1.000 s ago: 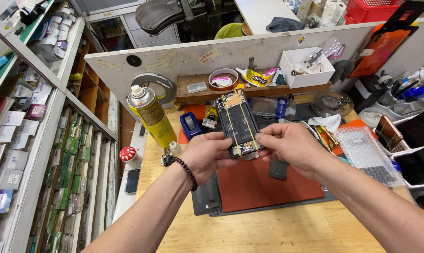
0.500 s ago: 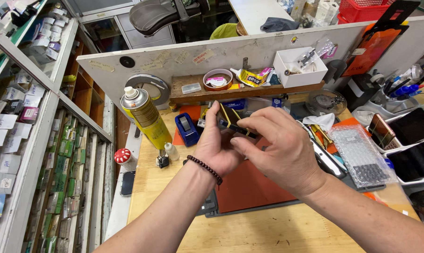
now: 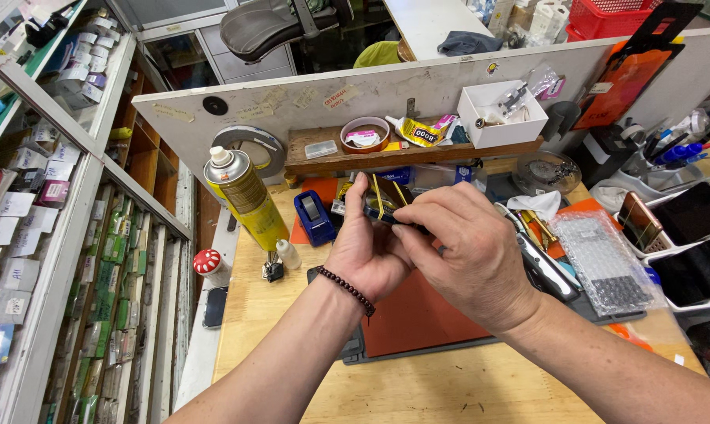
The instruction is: The person uses a screwdriver to remove screws from a phone back cover, then wipes the phone body with a cloth. The person handles the phone chassis, back cover, and internal components on a workbench.
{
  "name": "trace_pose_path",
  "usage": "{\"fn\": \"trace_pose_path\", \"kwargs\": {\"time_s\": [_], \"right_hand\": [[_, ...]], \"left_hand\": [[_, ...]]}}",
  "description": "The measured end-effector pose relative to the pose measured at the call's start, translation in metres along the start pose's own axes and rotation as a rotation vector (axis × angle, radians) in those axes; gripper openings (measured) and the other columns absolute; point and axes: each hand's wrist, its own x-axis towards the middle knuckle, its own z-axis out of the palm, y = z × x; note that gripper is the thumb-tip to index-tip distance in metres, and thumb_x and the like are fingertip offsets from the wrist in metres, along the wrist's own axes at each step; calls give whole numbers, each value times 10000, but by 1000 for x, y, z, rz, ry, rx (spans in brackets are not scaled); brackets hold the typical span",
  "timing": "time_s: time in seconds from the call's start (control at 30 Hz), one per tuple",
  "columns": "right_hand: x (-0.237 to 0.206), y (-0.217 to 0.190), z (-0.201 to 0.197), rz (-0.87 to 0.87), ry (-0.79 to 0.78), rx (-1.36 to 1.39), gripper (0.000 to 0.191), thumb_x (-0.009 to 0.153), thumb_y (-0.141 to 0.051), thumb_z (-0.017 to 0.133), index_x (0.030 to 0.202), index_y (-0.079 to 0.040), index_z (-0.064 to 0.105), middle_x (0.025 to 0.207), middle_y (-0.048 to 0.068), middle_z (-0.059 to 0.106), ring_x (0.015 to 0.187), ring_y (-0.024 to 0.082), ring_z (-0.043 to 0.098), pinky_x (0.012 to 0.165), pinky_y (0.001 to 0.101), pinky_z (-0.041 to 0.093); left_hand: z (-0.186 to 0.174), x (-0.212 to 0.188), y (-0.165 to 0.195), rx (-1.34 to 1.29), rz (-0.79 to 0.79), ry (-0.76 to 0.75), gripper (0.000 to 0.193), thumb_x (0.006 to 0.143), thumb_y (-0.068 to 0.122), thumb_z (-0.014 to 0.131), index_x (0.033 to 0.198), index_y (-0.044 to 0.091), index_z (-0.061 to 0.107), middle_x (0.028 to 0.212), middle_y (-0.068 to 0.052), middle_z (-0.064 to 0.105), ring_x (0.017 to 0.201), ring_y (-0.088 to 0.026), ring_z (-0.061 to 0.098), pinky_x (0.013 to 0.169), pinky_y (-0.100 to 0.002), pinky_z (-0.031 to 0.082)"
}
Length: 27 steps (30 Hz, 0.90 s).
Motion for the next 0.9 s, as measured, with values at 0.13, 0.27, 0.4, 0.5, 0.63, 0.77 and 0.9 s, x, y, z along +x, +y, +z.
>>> {"fn": "trace_pose_path", "kwargs": {"time_s": [0.13,0.27,0.4,0.5,0.63,0.77,0.9], "right_hand": [[1,2,0,33,-17,49,323,739,-125,821,1024,-17,714,992,106,691,927,293,651,794,402,541],[1,7,3,41,-38,33,286,773,-133,810,1029,-29,736,999,93,705,918,283,652,784,393,546],[-2,9,6,67,-47,26,177,829,-93,769,999,-50,744,985,60,723,896,251,665,778,375,555],[-4,9,6,103,-62,10,185,812,-110,774,987,-56,750,957,60,723,870,243,662,743,368,556],[-5,11,7,307,-143,100,236,779,-175,801,958,-39,729,869,69,699,742,208,688,641,325,573],[-3,13,10,404,-135,115,190,817,-162,756,971,-52,749,840,64,716,685,193,717,619,319,579],[-2,15,12,459,-136,96,164,832,-150,718,960,-51,743,828,76,718,705,198,726,638,331,581]], "left_hand": [[-4,2,3,66,-32,13,756,814,667,719,1191,20,613,1088,-148,672,991,-297,659,976,-461,551],[-16,9,7,203,12,132,704,792,619,742,1181,49,606,1069,-105,676,996,-268,679,977,-462,549],[-29,16,4,252,49,35,663,903,663,809,1175,99,593,930,18,488,872,-175,515,1017,-429,536],[-30,15,2,169,46,154,639,847,562,775,1147,27,600,1028,-101,641,982,-277,667,1022,-486,558],[-20,6,0,260,33,133,646,811,516,772,1141,-16,612,1057,-180,672,1013,-322,688,1002,-500,555],[-11,5,-5,318,77,243,610,850,485,756,1196,12,589,1142,-174,630,1122,-322,654,1036,-537,539],[-11,7,-5,365,88,194,598,834,489,757,1195,32,618,1161,-175,630,1131,-314,627,998,-561,533]]}}
